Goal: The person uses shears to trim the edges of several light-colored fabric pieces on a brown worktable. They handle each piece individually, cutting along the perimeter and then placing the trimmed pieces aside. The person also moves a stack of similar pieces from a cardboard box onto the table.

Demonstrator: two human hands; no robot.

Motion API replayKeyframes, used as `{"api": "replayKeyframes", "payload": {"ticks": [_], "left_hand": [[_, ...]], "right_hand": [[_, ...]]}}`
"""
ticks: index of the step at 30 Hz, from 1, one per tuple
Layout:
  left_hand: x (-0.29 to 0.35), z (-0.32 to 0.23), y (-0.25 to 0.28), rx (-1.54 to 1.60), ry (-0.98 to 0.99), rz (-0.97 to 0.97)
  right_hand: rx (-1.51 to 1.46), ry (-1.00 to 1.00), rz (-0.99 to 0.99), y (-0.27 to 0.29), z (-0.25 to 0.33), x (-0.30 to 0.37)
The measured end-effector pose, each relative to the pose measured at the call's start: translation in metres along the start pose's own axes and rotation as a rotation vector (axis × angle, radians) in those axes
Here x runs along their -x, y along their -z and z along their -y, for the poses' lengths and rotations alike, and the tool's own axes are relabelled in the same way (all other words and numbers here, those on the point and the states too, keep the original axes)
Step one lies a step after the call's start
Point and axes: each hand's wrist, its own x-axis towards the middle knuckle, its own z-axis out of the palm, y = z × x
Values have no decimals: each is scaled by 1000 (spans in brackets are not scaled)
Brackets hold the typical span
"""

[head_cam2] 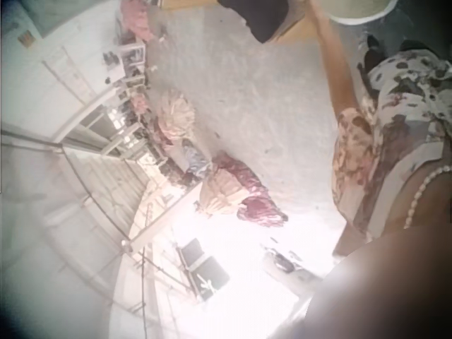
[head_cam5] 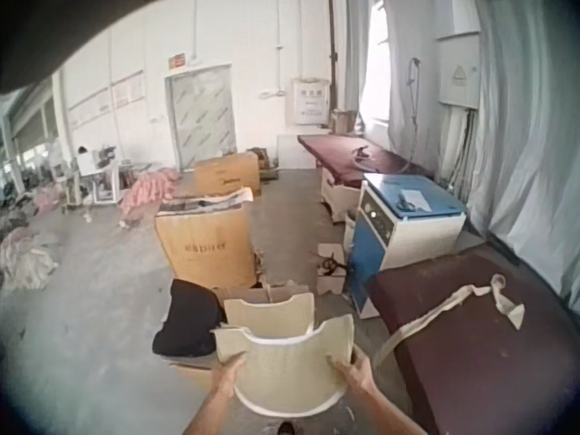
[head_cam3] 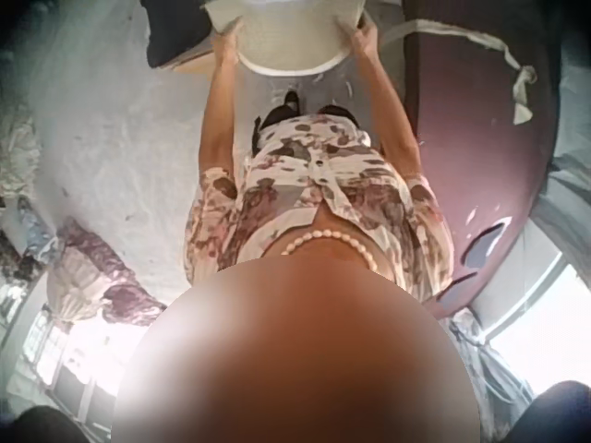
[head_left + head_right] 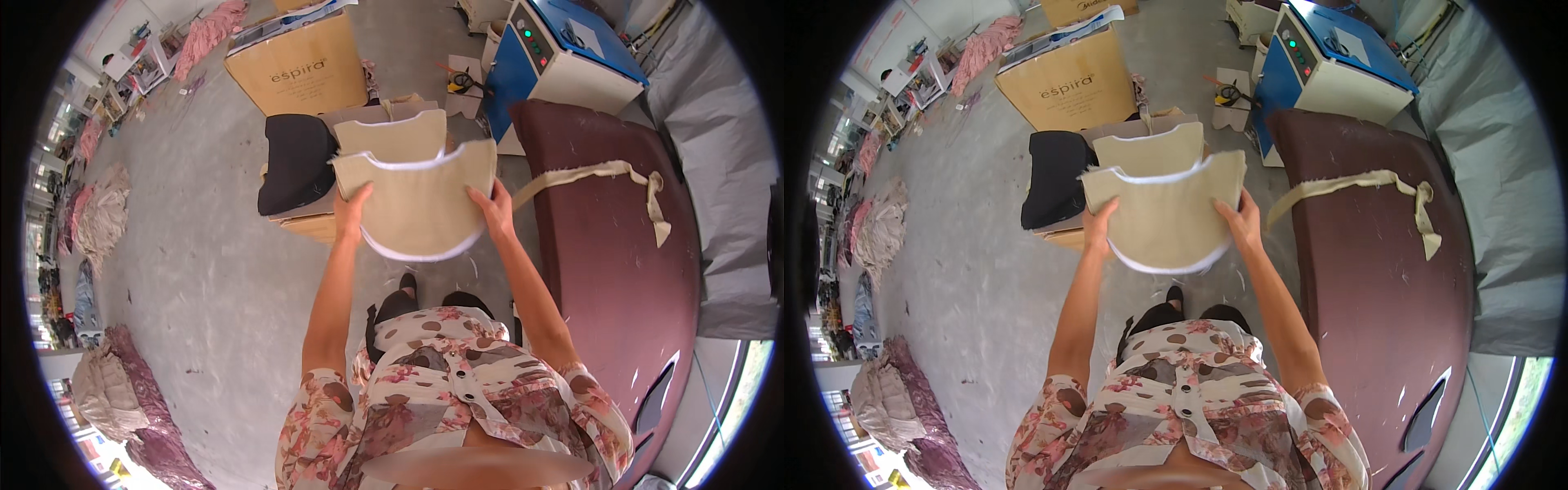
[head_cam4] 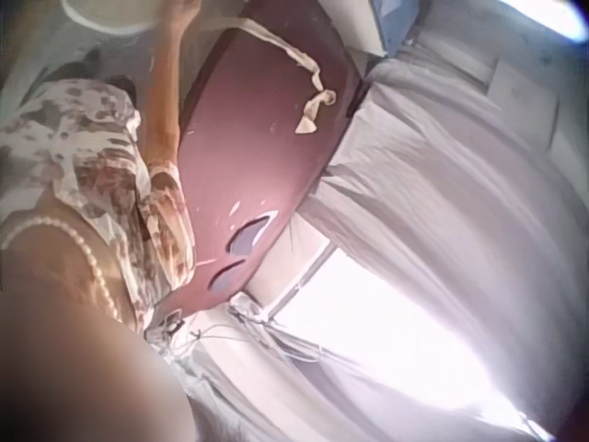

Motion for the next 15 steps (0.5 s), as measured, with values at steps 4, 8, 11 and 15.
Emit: {"api": "replayKeyframes", "payload": {"ticks": [4, 8, 11, 15], "left_hand": [[-66, -35, -9, 23, -39, -39], [-117, -37, -4, -171, 58, -83], [-165, 18, 6, -538, -2, -195], [-187, 53, 28, -735, -72, -158]], "right_hand": [[-35, 20, 56, -32, 0, -87], [21, -11, 72, -44, -35, -153], [317, -34, 7, -34, -100, -209], [562, -90, 11, -36, -116, -216]]}}
